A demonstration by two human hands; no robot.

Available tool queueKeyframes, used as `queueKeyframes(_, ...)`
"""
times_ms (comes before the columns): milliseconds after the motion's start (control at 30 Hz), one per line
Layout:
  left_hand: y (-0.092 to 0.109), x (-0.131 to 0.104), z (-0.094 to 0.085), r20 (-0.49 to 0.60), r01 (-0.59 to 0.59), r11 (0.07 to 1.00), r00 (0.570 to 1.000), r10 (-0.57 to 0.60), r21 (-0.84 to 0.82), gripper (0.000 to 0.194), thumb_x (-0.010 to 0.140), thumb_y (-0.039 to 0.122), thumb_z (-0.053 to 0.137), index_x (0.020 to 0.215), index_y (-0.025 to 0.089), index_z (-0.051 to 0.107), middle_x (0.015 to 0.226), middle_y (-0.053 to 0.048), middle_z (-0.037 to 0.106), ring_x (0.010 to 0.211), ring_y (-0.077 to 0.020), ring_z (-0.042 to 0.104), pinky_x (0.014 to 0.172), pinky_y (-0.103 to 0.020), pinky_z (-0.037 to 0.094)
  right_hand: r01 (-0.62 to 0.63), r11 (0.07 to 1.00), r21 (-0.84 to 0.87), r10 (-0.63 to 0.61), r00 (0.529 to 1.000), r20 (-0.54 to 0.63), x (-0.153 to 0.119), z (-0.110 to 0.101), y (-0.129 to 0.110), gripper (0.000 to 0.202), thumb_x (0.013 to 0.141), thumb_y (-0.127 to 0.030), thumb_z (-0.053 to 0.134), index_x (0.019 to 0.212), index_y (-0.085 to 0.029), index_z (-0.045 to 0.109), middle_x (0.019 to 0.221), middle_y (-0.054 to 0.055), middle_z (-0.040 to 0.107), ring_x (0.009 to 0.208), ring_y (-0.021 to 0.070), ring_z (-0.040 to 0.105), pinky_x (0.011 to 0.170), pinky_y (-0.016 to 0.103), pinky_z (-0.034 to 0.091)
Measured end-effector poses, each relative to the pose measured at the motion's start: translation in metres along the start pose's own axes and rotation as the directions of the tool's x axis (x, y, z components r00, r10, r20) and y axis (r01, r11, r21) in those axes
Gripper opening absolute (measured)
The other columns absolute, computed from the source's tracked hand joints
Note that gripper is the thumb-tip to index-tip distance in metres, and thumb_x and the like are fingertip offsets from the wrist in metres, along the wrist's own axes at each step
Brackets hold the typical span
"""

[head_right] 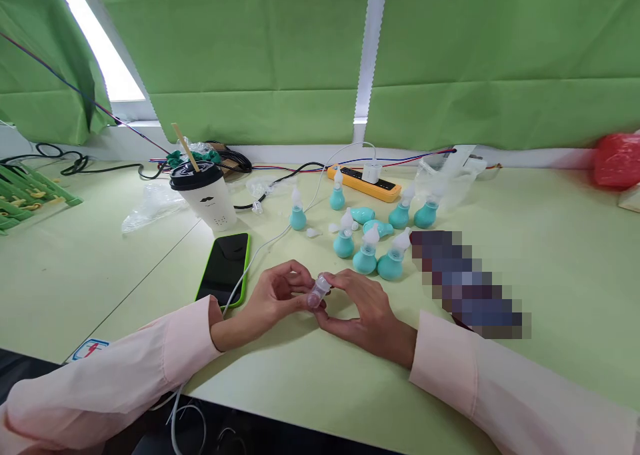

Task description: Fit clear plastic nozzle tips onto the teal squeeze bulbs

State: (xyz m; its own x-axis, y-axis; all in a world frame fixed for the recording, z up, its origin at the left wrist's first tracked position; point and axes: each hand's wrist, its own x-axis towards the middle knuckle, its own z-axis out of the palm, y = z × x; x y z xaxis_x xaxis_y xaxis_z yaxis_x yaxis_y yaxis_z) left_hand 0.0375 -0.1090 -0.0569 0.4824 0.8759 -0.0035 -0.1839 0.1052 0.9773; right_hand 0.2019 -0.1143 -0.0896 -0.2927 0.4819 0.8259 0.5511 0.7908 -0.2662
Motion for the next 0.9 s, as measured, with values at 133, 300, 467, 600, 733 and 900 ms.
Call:
queueKeyframes(133, 0.002, 0.001, -0.001, 0.024, 0.067, 0.989, 0.998, -0.065, -0.132, 0.036, 0.059, 0.017, 0.069, 0.071, 0.017, 0.035, 0.065, -0.001, 0.063, 0.061, -0.0114, 0.058, 0.061, -0.026, 0.045, 0.002, 1.000, 0.016, -0.002, 1.000, 0.007, -0.002, 0.002, 0.001, 0.046, 0.060, -0.015, 0.064, 0.102, -0.021, 0.047, 0.081, 0.003, 0.064, 0.073, 0.0171, 0.061, 0.063, 0.031, 0.052)
queueKeyframes(300, 0.007, 0.002, -0.001, 0.083, 0.012, 0.997, 0.996, -0.018, 0.070, 0.032, 0.059, 0.021, 0.068, 0.075, 0.016, 0.042, 0.072, -0.004, 0.065, 0.066, -0.0137, 0.059, 0.061, -0.025, 0.046, -0.042, 0.999, 0.028, 0.042, 0.999, -0.011, -0.002, 0.003, 0.000, 0.041, 0.060, -0.015, 0.063, 0.097, -0.023, 0.046, 0.079, 0.002, 0.063, 0.073, 0.0182, 0.062, 0.061, 0.031, 0.053)
queueKeyframes(467, 0.027, 0.021, -0.010, 0.123, -0.254, 0.768, 0.966, 0.226, 0.588, 0.019, 0.077, 0.032, 0.048, 0.080, 0.014, 0.054, 0.079, -0.006, 0.063, 0.069, -0.0136, 0.059, 0.063, -0.024, 0.046, -0.238, 0.952, 0.193, 0.229, 0.971, 0.066, -0.001, 0.001, -0.004, 0.040, 0.066, -0.011, 0.055, 0.101, -0.024, 0.041, 0.097, 0.005, 0.058, 0.084, 0.0180, 0.059, 0.065, 0.033, 0.054)
queueKeyframes(600, 0.027, 0.059, -0.026, 0.240, -0.301, 0.142, 0.910, 0.339, 0.943, 0.020, 0.081, 0.020, 0.039, 0.093, 0.014, 0.054, 0.087, -0.008, 0.060, 0.076, -0.0167, 0.056, 0.070, -0.030, 0.044, -0.365, 0.867, 0.339, 0.326, 0.930, 0.167, -0.002, 0.002, -0.005, 0.037, 0.068, -0.008, 0.052, 0.100, -0.023, 0.040, 0.100, 0.006, 0.055, 0.075, 0.0139, 0.059, 0.062, 0.030, 0.054)
queueKeyframes(733, 0.011, 0.086, -0.035, 0.306, -0.249, -0.311, 0.940, 0.150, 0.917, 0.024, 0.077, 0.006, 0.035, 0.090, 0.011, 0.054, 0.087, -0.013, 0.055, 0.084, -0.0235, 0.052, 0.062, -0.032, 0.044, -0.526, 0.754, 0.393, 0.440, 0.849, 0.292, -0.001, 0.004, -0.004, 0.034, 0.068, -0.008, 0.050, 0.095, -0.023, 0.038, 0.092, 0.004, 0.053, 0.063, 0.0101, 0.058, 0.055, 0.026, 0.052)
queueKeyframes(900, 0.002, 0.089, -0.035, 0.318, -0.262, -0.336, 0.940, 0.124, 0.905, 0.025, 0.070, 0.000, 0.038, 0.086, 0.010, 0.055, 0.080, -0.012, 0.056, 0.082, -0.0231, 0.051, 0.060, -0.030, 0.044, -0.657, 0.635, 0.406, 0.493, 0.750, 0.441, 0.006, 0.003, -0.004, 0.030, 0.067, -0.010, 0.051, 0.091, -0.023, 0.036, 0.084, 0.001, 0.048, 0.063, 0.0094, 0.055, 0.048, 0.020, 0.047)
